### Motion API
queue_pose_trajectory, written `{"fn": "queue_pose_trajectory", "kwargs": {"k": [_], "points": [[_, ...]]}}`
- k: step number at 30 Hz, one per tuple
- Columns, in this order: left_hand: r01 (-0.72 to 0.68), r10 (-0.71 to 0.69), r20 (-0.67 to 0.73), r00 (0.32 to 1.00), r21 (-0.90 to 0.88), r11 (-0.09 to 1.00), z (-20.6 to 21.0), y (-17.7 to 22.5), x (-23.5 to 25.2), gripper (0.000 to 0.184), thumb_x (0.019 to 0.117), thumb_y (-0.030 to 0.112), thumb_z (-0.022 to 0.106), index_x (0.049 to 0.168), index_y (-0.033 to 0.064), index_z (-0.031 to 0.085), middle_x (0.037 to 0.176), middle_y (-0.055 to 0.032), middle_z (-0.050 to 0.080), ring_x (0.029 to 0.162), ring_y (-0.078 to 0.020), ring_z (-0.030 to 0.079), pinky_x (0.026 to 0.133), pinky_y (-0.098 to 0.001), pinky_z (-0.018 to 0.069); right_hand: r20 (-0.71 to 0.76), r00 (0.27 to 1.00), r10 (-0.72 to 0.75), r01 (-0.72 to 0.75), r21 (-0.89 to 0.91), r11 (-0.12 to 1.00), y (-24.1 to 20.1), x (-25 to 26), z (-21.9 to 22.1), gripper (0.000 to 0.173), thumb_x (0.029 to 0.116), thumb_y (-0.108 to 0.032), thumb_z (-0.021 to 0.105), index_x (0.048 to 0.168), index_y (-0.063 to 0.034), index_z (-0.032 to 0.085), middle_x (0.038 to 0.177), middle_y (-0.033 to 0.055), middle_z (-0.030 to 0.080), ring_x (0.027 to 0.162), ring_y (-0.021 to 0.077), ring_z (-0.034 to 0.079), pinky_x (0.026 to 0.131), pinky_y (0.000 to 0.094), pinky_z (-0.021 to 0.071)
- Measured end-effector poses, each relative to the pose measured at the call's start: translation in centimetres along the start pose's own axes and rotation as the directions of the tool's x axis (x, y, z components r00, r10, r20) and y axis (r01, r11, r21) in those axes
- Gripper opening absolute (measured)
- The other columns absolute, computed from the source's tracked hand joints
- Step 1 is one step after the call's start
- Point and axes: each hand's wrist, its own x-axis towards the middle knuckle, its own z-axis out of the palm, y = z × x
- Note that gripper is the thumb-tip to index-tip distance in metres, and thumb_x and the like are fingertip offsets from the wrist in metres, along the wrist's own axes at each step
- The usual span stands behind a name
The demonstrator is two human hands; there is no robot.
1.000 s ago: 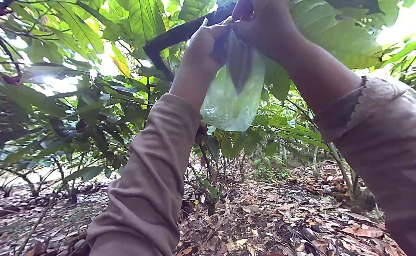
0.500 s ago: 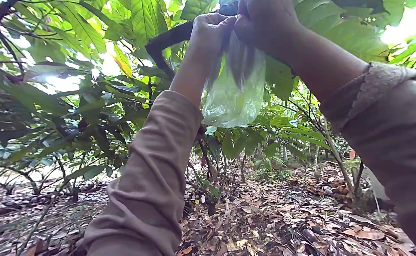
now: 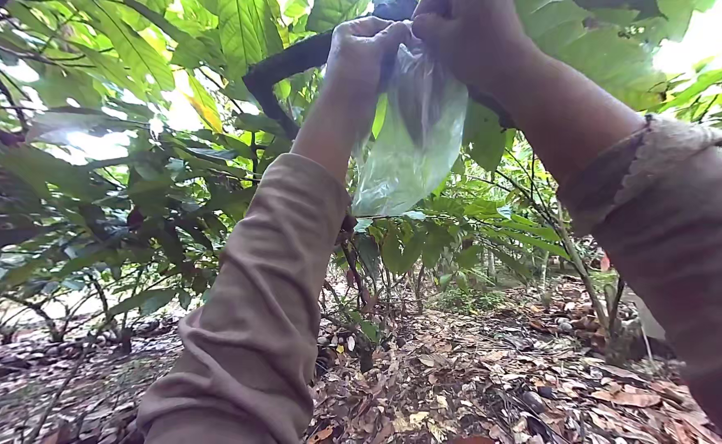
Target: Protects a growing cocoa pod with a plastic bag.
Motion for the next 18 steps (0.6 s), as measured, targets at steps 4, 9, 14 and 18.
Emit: {"fn": "queue_pose_trajectory", "kwargs": {"k": [4, 9, 14, 18], "points": [[0.012, -0.012, -0.001, 1.0, 0.017, 1.0, -0.3, -0.4, 0.2, 0.011, 0.104, 0.01, 0.057, 0.101, 0.002, 0.064, 0.084, -0.0054, 0.067, 0.074, -0.013, 0.067, 0.067, -0.0285, 0.0573, -0.007, 0.994, 0.11, -0.11, -0.021, 0.994, -0.3, 0.5, 0.4, 0.021, 0.1007, -0.015, 0.056, 0.106, -0.0008, 0.07, 0.097, 0.0143, 0.068, 0.091, 0.0237, 0.065, 0.086, 0.0474, 0.0511], [0.041, -0.034, -0.073, 0.997, 0.088, 0.995, -0.3, -1.8, 0.9, 0.009, 0.101, 0.007, 0.057, 0.1, 0.0008, 0.063, 0.085, -0.0076, 0.067, 0.075, -0.0142, 0.068, 0.07, -0.0307, 0.0587, -0.094, 0.967, 0.235, -0.241, -0.057, 0.969, -1.0, 0.5, 1.4, 0.02, 0.0977, -0.014, 0.058, 0.103, 0.0011, 0.07, 0.1, 0.0185, 0.069, 0.1, 0.0316, 0.066, 0.09, 0.0544, 0.0491], [0.139, -0.058, -0.19, 0.98, 0.449, 0.883, 0.5, -1.5, 1.4, 0.009, 0.0954, 0.013, 0.061, 0.097, 0.0049, 0.065, 0.093, -0.0067, 0.067, 0.087, -0.0141, 0.066, 0.079, -0.0348, 0.0547, -0.158, 0.938, 0.31, -0.323, -0.063, 0.944, -2.0, -0.1, 2.0, 0.018, 0.0966, -0.012, 0.059, 0.1, 0.0, 0.071, 0.098, 0.016, 0.069, 0.098, 0.028, 0.065, 0.088, 0.0486, 0.0498], [0.215, -0.062, -0.259, 0.964, 0.622, 0.753, 1.2, -2.2, 2.4, 0.021, 0.0955, 0.025, 0.064, 0.107, 0.0085, 0.071, 0.111, -0.0078, 0.071, 0.108, -0.0177, 0.067, 0.096, -0.0421, 0.0526, -0.164, 0.948, 0.274, -0.284, -0.044, 0.958, -1.5, -0.2, 2.0, 0.016, 0.0954, -0.009, 0.061, 0.099, 0.0019, 0.071, 0.096, 0.0176, 0.069, 0.095, 0.0291, 0.066, 0.088, 0.0482, 0.0508]]}}
